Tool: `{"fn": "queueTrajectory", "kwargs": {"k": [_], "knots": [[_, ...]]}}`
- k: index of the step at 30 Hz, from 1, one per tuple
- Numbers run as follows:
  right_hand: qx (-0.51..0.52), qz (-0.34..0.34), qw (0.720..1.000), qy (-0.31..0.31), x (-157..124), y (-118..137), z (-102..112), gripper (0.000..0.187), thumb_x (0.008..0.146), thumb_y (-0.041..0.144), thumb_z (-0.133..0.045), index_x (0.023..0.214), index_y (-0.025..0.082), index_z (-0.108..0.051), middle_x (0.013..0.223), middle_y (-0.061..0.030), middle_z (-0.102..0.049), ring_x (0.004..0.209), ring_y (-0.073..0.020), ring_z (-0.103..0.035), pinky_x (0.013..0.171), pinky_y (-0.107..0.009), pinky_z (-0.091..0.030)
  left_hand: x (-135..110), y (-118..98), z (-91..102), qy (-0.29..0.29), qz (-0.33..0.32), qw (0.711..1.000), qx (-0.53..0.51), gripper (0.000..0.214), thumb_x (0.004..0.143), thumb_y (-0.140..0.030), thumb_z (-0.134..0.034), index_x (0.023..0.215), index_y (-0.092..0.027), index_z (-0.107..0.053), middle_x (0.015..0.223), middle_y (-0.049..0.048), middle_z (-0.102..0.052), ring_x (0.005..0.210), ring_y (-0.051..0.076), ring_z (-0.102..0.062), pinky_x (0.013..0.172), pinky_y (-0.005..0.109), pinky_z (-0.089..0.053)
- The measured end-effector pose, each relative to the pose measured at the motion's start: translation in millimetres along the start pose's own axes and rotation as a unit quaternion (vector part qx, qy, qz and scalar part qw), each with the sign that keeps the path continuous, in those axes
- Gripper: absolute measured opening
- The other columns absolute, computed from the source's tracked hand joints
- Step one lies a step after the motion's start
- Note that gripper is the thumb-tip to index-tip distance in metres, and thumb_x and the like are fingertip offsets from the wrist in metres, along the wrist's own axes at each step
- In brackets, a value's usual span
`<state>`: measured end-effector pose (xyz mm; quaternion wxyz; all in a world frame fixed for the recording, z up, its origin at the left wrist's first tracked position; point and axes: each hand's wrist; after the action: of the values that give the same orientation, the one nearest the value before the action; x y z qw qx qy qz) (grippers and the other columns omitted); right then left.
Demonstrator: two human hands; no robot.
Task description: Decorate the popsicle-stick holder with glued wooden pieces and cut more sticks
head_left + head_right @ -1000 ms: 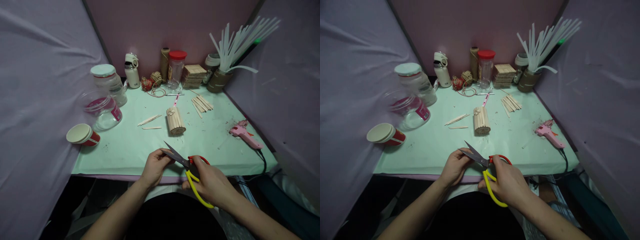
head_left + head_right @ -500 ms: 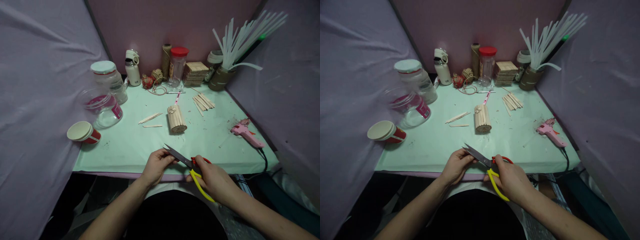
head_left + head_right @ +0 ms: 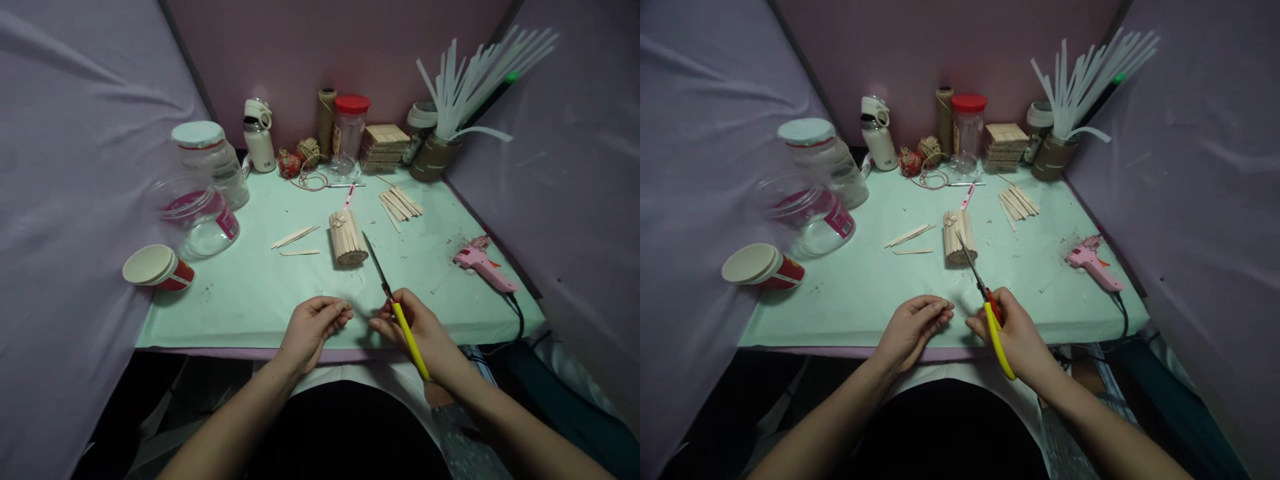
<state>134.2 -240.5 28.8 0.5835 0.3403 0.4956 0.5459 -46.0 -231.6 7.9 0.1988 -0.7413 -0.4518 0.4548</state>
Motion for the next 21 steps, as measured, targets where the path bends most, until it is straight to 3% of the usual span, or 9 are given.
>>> {"fn": "queueTrajectory", "kwargs": {"k": [7, 12, 17, 21], "knots": [[0.092, 0.024, 0.994, -0.052, 12, 13, -28, 0.042, 0.067, 0.046, -0.073, 0.08, 0.024, -0.039, 0.074, 0.0008, -0.065, 0.061, -0.0142, -0.06, 0.053, -0.025, -0.046, 3, 6, -0.7, -0.012, -0.097, 0.993, 0.07, 0.017, 0.067, -0.03, -0.079, 0.074, -0.015, -0.074, 0.067, 0.0021, -0.066, 0.065, 0.01, -0.055, 0.065, 0.022, -0.043], [0.105, 0.023, 0.992, -0.063, 19, 8, -38, 0.041, 0.068, 0.037, -0.075, 0.083, 0.024, -0.039, 0.081, -0.0014, -0.068, 0.062, -0.0142, -0.06, 0.054, -0.025, -0.045, 6, 7, 2.1, -0.032, -0.188, 0.973, 0.133, 0.012, 0.072, -0.029, -0.074, 0.072, -0.017, -0.074, 0.074, 0.0023, -0.066, 0.073, 0.013, -0.056, 0.071, 0.024, -0.043], [0.103, 0.036, 0.991, -0.079, 22, 2, -44, 0.04, 0.068, 0.033, -0.075, 0.085, 0.024, -0.04, 0.082, -0.0008, -0.067, 0.066, -0.0146, -0.06, 0.062, -0.028, -0.046, 6, 7, 3.1, -0.042, -0.223, 0.962, 0.153, 0.009, 0.074, -0.026, -0.071, 0.072, -0.018, -0.073, 0.078, 0.0028, -0.066, 0.078, 0.015, -0.058, 0.074, 0.026, -0.045], [0.101, 0.034, 0.991, -0.083, 23, 3, -46, 0.039, 0.069, 0.033, -0.074, 0.086, 0.024, -0.04, 0.081, -0.0002, -0.066, 0.06, -0.0121, -0.056, 0.058, -0.026, -0.044, 6, 8, 4.1, -0.049, -0.254, 0.947, 0.192, 0.009, 0.075, -0.025, -0.07, 0.07, -0.018, -0.073, 0.079, 0.0038, -0.067, 0.08, 0.016, -0.06, 0.078, 0.027, -0.046]]}}
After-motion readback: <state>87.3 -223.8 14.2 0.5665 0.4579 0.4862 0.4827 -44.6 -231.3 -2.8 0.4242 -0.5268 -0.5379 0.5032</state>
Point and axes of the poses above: each hand's wrist, its own x-axis towards the middle knuckle, its own z-axis out of the back of the hand, y = z × x
